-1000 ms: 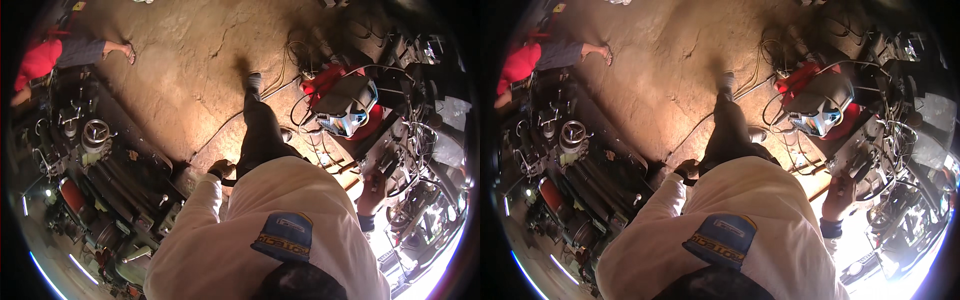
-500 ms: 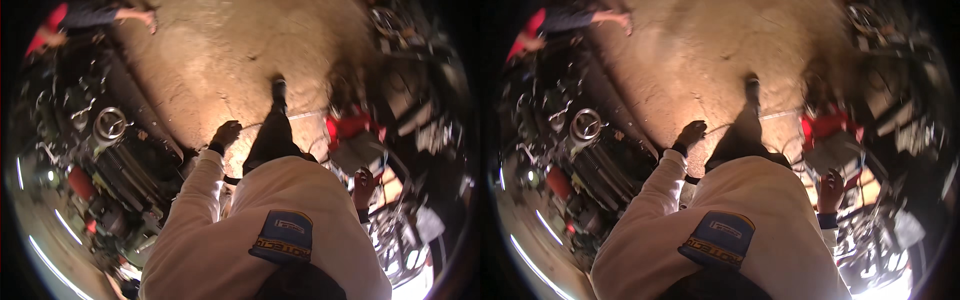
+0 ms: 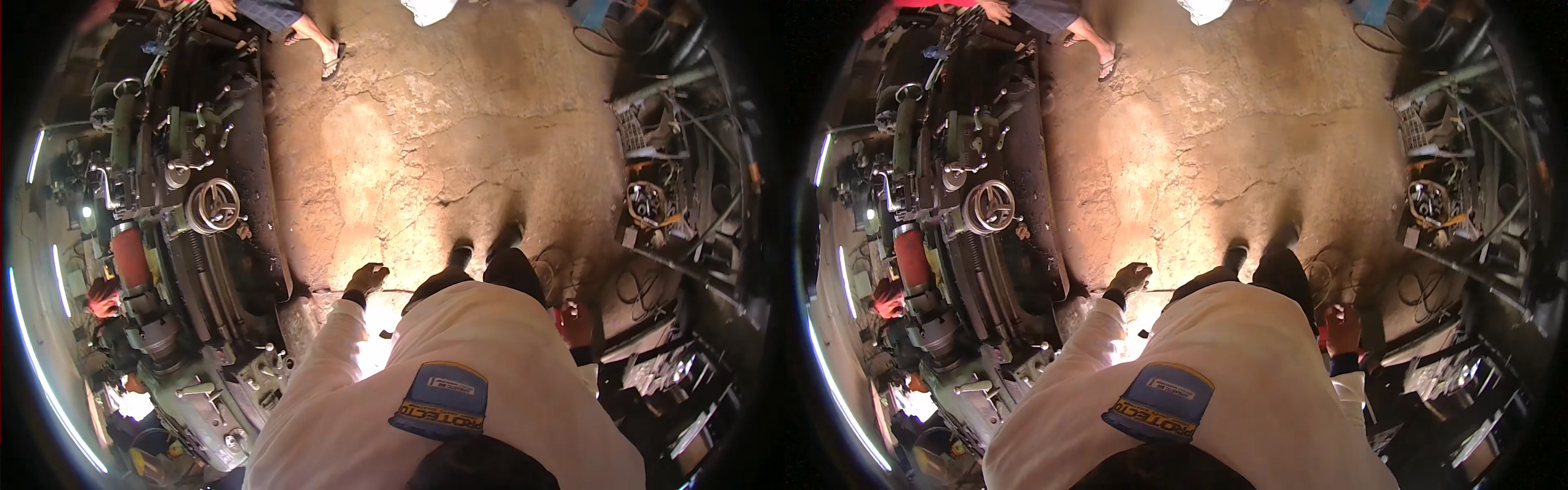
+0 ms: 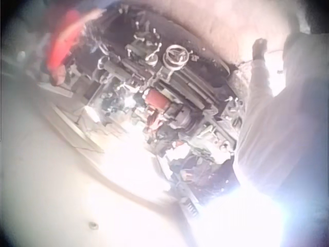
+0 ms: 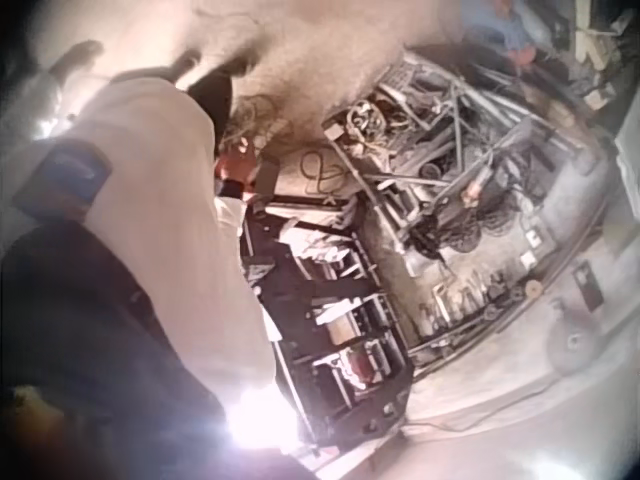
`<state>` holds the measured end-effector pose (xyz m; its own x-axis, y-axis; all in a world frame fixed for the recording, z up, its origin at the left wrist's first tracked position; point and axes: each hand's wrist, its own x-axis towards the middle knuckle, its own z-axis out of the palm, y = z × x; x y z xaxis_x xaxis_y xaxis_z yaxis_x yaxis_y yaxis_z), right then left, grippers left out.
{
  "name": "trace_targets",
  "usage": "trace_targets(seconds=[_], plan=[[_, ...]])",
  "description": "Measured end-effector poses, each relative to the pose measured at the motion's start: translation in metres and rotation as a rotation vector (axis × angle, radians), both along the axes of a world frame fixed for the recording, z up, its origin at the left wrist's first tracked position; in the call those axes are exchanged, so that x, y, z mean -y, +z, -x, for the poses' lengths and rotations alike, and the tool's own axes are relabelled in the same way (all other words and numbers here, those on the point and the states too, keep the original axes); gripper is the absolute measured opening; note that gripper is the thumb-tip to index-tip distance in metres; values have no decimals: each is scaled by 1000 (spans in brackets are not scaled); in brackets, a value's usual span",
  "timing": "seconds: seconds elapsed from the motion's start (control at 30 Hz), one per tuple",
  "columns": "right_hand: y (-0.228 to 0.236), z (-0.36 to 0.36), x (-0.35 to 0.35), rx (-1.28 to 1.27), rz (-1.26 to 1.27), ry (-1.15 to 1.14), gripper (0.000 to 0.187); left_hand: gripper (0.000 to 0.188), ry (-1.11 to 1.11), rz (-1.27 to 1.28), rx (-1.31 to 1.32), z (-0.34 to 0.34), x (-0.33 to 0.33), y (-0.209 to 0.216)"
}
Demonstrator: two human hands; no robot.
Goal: The person uses a hammer and chisel to chip away at a metal assembly, then switches to an angle grinder to cut and smooth the metal, creating sparks. They continue to use the hammer and chisel to remove debris and inspect the work area.
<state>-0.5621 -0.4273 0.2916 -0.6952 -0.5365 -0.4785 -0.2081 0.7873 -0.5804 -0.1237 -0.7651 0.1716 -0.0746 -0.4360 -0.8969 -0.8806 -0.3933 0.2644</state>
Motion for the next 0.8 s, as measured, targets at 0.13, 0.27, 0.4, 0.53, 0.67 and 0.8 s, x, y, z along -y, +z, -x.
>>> trace_targets(seconds=[0.13,0.27,0.4,0.53,0.67,0.8], plan=[[-7,69,44,44,-139,190,30,45,360,24,-122,60,3,17],[-40,171,94,151,-67,267,30,52,492,68,18,112,-20,26],[-63,281,154,192,-95,265,30,52,308,38,68,178,-31,44],[-69,353,235,155,-9,289,31,50,486,31,3,235,-45,81],[-86,383,310,164,12,335,31,30,444,-16,24,268,-18,96],[-57,363,396,48,38,616,30,15,476,136,-170,245,-13,25]])
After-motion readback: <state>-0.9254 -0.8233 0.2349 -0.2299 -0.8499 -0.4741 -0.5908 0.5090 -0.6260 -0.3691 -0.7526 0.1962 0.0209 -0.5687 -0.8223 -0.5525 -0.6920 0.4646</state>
